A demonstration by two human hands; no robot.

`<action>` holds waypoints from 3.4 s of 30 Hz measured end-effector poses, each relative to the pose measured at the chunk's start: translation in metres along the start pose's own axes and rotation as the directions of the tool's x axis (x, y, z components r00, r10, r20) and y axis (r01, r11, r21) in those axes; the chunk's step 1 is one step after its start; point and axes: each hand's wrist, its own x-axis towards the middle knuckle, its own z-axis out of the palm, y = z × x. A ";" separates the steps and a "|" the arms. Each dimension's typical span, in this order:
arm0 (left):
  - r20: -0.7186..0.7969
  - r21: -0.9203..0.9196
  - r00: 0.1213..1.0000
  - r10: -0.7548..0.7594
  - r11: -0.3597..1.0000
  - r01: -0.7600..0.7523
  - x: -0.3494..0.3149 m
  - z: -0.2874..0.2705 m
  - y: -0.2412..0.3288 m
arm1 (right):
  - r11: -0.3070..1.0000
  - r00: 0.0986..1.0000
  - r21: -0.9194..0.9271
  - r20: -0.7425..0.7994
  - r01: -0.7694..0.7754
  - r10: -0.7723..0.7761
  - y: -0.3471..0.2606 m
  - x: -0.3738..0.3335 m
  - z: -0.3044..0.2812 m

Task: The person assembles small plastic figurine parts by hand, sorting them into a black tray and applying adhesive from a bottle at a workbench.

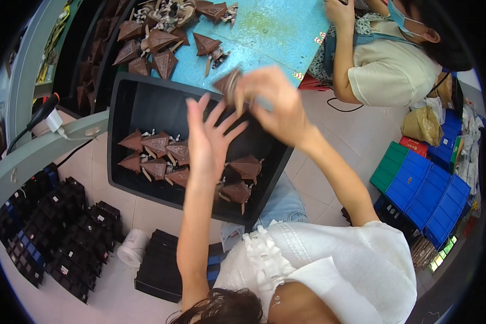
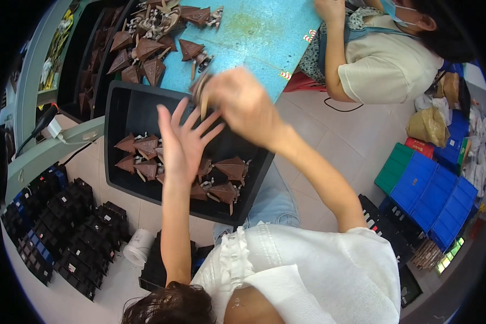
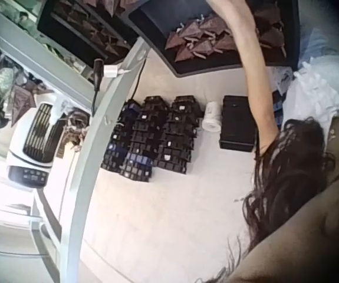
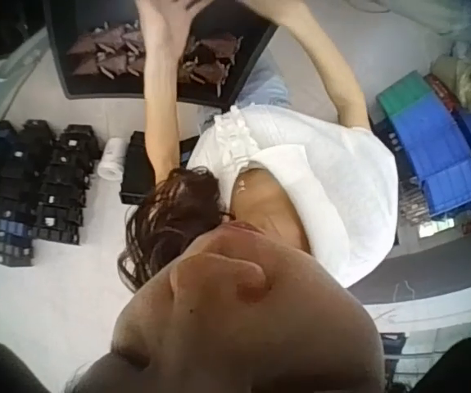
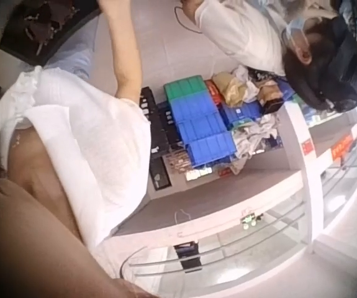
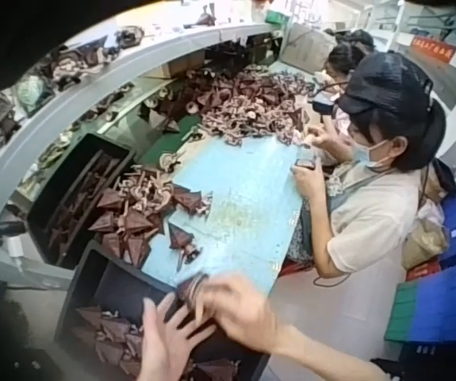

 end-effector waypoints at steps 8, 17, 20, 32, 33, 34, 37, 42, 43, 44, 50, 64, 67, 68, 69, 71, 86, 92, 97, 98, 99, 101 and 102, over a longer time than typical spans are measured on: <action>-0.132 -0.121 0.991 -0.001 0.993 -0.015 -0.016 0.008 0.005 | 0.503 0.695 0.503 0.335 -0.702 0.636 -0.069 -0.028 0.004; 0.085 -0.666 0.986 -0.146 0.727 0.166 -0.026 -0.015 0.011 | 0.959 0.983 0.226 -0.028 -0.170 0.180 -0.097 -0.035 0.027; 0.286 -0.748 0.954 -0.090 0.602 0.281 -0.026 -0.026 0.012 | 0.985 0.992 0.124 -0.036 -0.119 0.125 -0.107 -0.036 0.030; -0.073 0.987 0.536 0.841 -0.016 0.160 0.058 -0.131 0.038 | 0.112 0.557 0.629 0.574 -0.769 0.600 0.017 0.012 0.242; 0.052 0.998 0.633 0.772 -0.060 -0.009 0.054 -0.130 0.034 | 0.072 0.502 0.597 0.597 -0.799 0.626 0.028 0.012 0.245; 0.112 0.974 0.719 0.686 -0.221 0.059 0.045 -0.138 0.036 | 0.156 0.514 0.562 0.565 -0.813 0.645 0.013 0.017 0.241; 0.087 0.961 0.797 0.597 -0.260 0.090 0.045 -0.143 0.026 | 0.817 0.767 0.027 0.363 -0.575 0.528 -0.003 0.026 0.219; -0.040 0.943 0.803 0.595 -0.243 0.228 0.035 -0.141 0.037 | 0.988 0.962 0.018 -0.226 -0.154 0.154 0.009 0.083 0.152; -0.086 0.943 0.827 0.556 -0.224 0.248 0.035 -0.134 0.039 | 0.965 0.948 -0.049 -0.205 -0.259 0.244 0.030 0.093 0.151; -0.130 0.935 0.842 0.524 -0.217 0.279 0.033 -0.122 0.042 | 0.913 0.921 -0.120 -0.080 -0.389 0.382 0.042 0.104 0.155; 0.194 0.971 0.692 0.695 -0.037 -0.235 0.033 -0.089 0.051 | 0.816 0.815 -0.131 0.078 -0.563 0.575 0.072 0.121 0.161; -0.028 0.864 0.765 0.644 0.401 -0.306 0.038 -0.039 0.009 | 0.878 0.867 -0.284 0.215 -0.385 0.449 0.064 0.080 0.110; -0.030 0.821 0.789 0.614 0.465 -0.331 0.030 -0.036 0.008 | 0.874 0.844 -0.267 0.257 -0.406 0.471 0.069 0.076 0.109; -0.040 0.790 0.801 0.597 0.510 -0.341 0.030 -0.034 0.010 | 0.898 0.904 -0.203 0.104 -0.389 0.415 0.067 0.070 0.107; -0.034 0.789 0.798 0.601 0.507 -0.348 0.031 -0.031 0.012 | 0.922 0.933 -0.145 -0.057 -0.360 0.356 0.064 0.063 0.105; -0.166 0.572 0.823 0.544 0.733 -0.368 0.035 -0.025 0.016 | 0.934 0.929 -0.055 -0.137 -0.353 0.343 0.031 0.055 0.096; 0.012 -0.244 0.960 0.278 0.932 -0.267 -0.001 -0.050 0.063 | 0.410 0.672 0.629 0.251 -0.661 0.697 -0.093 0.006 0.024; -0.030 -0.306 0.998 0.047 0.950 -0.053 -0.019 -0.022 0.039 | 0.539 0.826 0.645 0.289 -0.542 0.485 -0.089 -0.009 0.042; 0.268 -0.646 0.955 -0.125 0.712 0.274 -0.021 -0.035 0.032 | 0.971 0.983 0.215 -0.126 -0.101 0.130 -0.110 -0.023 0.046; 0.301 -0.667 0.947 -0.116 0.683 0.296 -0.024 -0.026 0.028 | 0.983 0.982 0.176 -0.167 -0.055 0.085 -0.109 -0.027 0.045; 0.302 -0.666 0.945 -0.127 0.681 0.304 -0.023 -0.024 0.026 | 0.983 0.981 0.173 -0.167 -0.066 0.095 -0.111 -0.031 0.043; 0.554 -0.703 0.832 -0.030 0.518 0.487 -0.026 -0.022 0.024 | 0.954 0.958 0.265 -0.207 -0.141 0.199 -0.121 -0.037 0.039; 0.503 -0.750 0.864 0.009 0.501 0.431 -0.025 -0.022 0.020 | 0.951 0.956 0.270 -0.206 -0.148 0.207 -0.121 -0.038 0.039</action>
